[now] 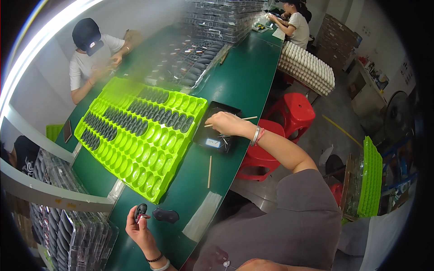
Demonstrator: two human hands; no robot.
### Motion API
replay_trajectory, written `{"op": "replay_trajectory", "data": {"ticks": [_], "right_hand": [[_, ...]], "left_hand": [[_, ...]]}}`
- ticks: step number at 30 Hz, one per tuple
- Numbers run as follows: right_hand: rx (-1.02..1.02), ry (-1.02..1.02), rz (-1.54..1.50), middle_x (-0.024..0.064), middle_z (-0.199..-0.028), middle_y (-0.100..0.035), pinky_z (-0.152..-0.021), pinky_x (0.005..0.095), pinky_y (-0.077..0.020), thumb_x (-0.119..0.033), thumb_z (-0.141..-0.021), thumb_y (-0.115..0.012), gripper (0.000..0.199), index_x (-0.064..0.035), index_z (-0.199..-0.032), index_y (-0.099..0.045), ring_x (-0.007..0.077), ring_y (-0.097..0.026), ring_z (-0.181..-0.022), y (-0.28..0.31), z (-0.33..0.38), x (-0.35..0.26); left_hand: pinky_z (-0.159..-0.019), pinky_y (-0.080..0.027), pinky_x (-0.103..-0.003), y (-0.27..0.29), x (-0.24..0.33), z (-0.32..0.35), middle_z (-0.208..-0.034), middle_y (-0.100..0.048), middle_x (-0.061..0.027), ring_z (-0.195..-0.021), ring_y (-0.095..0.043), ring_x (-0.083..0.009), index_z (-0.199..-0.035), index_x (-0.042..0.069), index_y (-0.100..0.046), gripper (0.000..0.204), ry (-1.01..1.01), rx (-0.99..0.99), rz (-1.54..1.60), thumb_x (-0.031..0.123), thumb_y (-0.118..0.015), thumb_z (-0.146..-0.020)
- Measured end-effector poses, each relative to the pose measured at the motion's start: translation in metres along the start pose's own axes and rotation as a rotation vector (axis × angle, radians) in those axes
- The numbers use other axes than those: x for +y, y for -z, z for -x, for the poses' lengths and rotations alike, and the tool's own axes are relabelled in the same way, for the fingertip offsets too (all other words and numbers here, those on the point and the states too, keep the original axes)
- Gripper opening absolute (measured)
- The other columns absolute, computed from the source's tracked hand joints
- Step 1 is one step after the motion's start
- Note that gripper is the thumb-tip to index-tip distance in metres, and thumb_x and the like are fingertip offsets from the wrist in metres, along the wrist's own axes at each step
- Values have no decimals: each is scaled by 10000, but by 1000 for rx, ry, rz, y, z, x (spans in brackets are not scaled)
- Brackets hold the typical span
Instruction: The person assembles small plastic components by taking an inner component from a tray and inserting it into a plastic shell using tweezers and an alignment stick, then placing the finished part into a tray.
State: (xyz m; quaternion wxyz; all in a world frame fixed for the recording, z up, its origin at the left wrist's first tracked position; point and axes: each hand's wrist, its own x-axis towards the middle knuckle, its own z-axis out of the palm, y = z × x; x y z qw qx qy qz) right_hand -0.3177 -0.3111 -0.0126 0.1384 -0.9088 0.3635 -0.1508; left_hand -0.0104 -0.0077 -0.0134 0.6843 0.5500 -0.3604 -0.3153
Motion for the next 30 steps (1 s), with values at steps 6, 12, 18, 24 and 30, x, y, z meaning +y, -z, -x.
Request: {"op": "replay_trajectory", "data": {"ticks": [6,12,18,24,30], "right_hand": [[45,29,101,155,-805,-630,-701,401,-498,-53,-774,-564,156,-28,-902,-650,307,-610,-785,26,2,-26],[475,168,-456,138,-849,-659,-671,317,-511,-64,-783,-636,157,-22,-932,-659,253,-649,-748,41,-3,-121],[297,340,-721,154,-880,-656,-692,340,-500,-85,-785,-643,123,2,-871,-651,289,-640,-802,29,-29,-203],[18,478,-977,98,-820,-645,-607,285,-477,-81,-788,-659,90,-28,-861,-651,190,-615,-695,-7,-40,-240],[-262,135,-1031,15,-698,-641,-510,156,-417,-43,-795,-650,86,-3,-868,-670,4,-534,-573,-13,-31,-233]], "left_hand": [[-715,-476,-242,-1,2,2,-933,-573,-74,-769,-557,-114,-1163,-56,-519,456,-1,-16,-10,181,-681,-808],[-729,-474,-247,-8,2,3,-965,-564,-67,-776,-534,-97,-1179,-53,-495,401,-11,-83,-23,147,-617,-854],[-730,-467,-238,-4,1,1,-970,-557,-67,-771,-529,-96,-1185,-51,-486,395,-2,-95,-27,148,-607,-865],[-727,-466,-253,5,8,10,-995,-560,-79,-779,-545,-111,-1180,-50,-492,420,-13,26,-60,188,-614,-856],[-844,-461,-272,-7,10,-2,-1068,-561,-66,-965,-556,-142,-1222,-19,-473,463,88,-81,60,134,-660,-827]]}}
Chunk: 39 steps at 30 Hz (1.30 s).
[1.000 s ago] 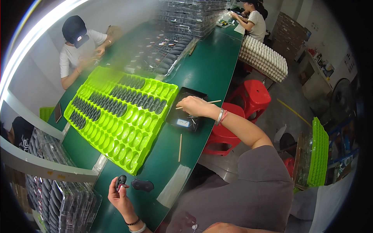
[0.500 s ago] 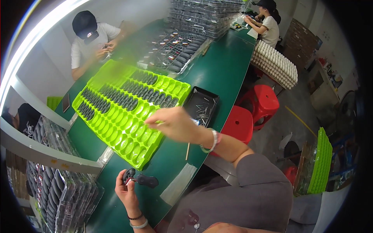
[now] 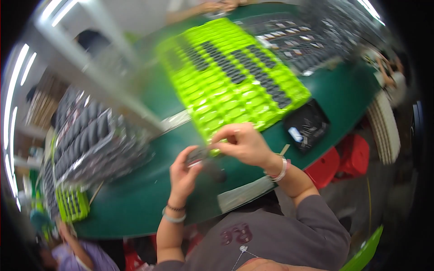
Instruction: The person assembles small plastic components by taking an inner component from a tray and inserting it into a plastic shell using tweezers and an alignment stick, then placing the finished part into a tray.
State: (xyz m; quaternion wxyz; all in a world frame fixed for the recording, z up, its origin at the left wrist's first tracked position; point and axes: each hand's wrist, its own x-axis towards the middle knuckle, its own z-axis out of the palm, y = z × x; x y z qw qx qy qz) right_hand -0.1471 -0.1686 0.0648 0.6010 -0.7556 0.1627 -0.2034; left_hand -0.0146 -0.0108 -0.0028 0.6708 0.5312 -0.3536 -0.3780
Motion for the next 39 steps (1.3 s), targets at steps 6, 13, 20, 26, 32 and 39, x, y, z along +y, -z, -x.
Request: {"op": "replay_trajectory", "data": {"ticks": [6,13,20,26,32,39], "right_hand": [[-7,42,-157,61,-929,-633,-548,211,-425,-6,-787,-638,84,-18,-868,-657,108,-573,-625,-15,4,13],[61,200,-11,112,-859,-628,-635,259,-471,-10,-767,-646,82,5,-848,-641,185,-610,-748,-26,5,11],[74,201,-9,120,-844,-629,-665,273,-482,-17,-756,-657,89,11,-839,-638,207,-621,-762,-28,7,12],[88,190,-36,122,-847,-630,-665,274,-483,-15,-756,-655,80,15,-828,-636,208,-624,-763,-31,7,12],[71,154,-52,105,-854,-628,-570,240,-452,-8,-758,-650,75,14,-829,-638,151,-600,-705,-30,7,12],[39,155,-62,90,-909,-619,-463,191,-383,-13,-774,-640,65,9,-834,-647,90,-571,-661,-30,9,12]], "left_hand": [[-805,-459,-253,6,1,7,-1069,-566,-61,-953,-550,-116,-1237,-9,-460,513,-31,-2,20,157,-694,-811],[-824,-449,-251,4,3,9,-1062,-563,-56,-948,-548,-118,-1239,-16,-457,530,-30,-15,13,157,-703,-803],[-854,-441,-265,3,5,11,-1081,-550,-57,-973,-537,-124,-1238,-19,-459,530,-41,-43,21,148,-706,-799],[-859,-439,-267,3,5,11,-1093,-545,-61,-982,-532,-128,-1231,-21,-467,533,-48,-36,10,158,-713,-793],[-857,-442,-268,3,6,11,-1097,-544,-60,-984,-529,-128,-1227,-22,-471,534,-45,-33,5,158,-717,-788],[-851,-444,-265,4,6,10,-1097,-541,-61,-981,-528,-125,-1223,-26,-473,528,-60,-20,0,151,-715,-789]]}}
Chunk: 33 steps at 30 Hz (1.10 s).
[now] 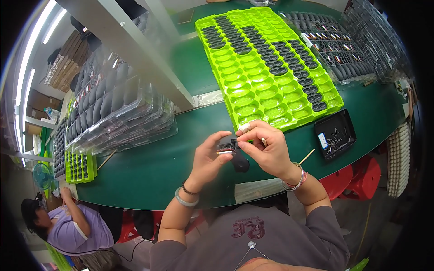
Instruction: The person assembles small plastic components by taking an inner component from a tray and inserting it into a plastic shell using tweezers and an alignment stick, then placing the finished part into a tray.
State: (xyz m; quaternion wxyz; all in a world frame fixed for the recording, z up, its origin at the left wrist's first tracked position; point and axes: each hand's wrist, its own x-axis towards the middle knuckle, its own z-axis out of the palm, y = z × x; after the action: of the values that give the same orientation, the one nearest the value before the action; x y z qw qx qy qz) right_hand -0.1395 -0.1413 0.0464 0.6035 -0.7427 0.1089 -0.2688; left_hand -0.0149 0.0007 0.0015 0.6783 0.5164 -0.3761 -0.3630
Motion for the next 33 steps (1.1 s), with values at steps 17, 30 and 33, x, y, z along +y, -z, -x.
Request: {"op": "replay_trajectory", "data": {"ticks": [17,30,33], "right_hand": [[15,144,130,84,-874,-649,-512,194,-403,44,-749,-659,136,-14,-868,-691,89,-571,-659,-1,-4,9],[-128,43,377,104,-855,-614,-601,251,-444,-81,-827,-633,237,-20,-1056,-639,165,-585,-702,13,-9,-9],[-39,194,361,119,-851,-616,-591,315,-461,-142,-832,-629,238,-32,-1043,-621,249,-607,-700,20,-11,-6]], "left_hand": [[-812,-455,-269,5,4,-4,-1041,-550,-83,-935,-551,-149,-1174,-22,-516,495,-109,21,-258,118,-728,-750],[-710,-476,-275,16,6,-10,-919,-579,-91,-799,-584,-172,-1133,10,-558,470,-175,-3,-413,107,-736,-708],[-700,-478,-279,19,9,-10,-917,-583,-95,-783,-584,-178,-1122,8,-562,465,-183,3,-454,107,-739,-704]]}}
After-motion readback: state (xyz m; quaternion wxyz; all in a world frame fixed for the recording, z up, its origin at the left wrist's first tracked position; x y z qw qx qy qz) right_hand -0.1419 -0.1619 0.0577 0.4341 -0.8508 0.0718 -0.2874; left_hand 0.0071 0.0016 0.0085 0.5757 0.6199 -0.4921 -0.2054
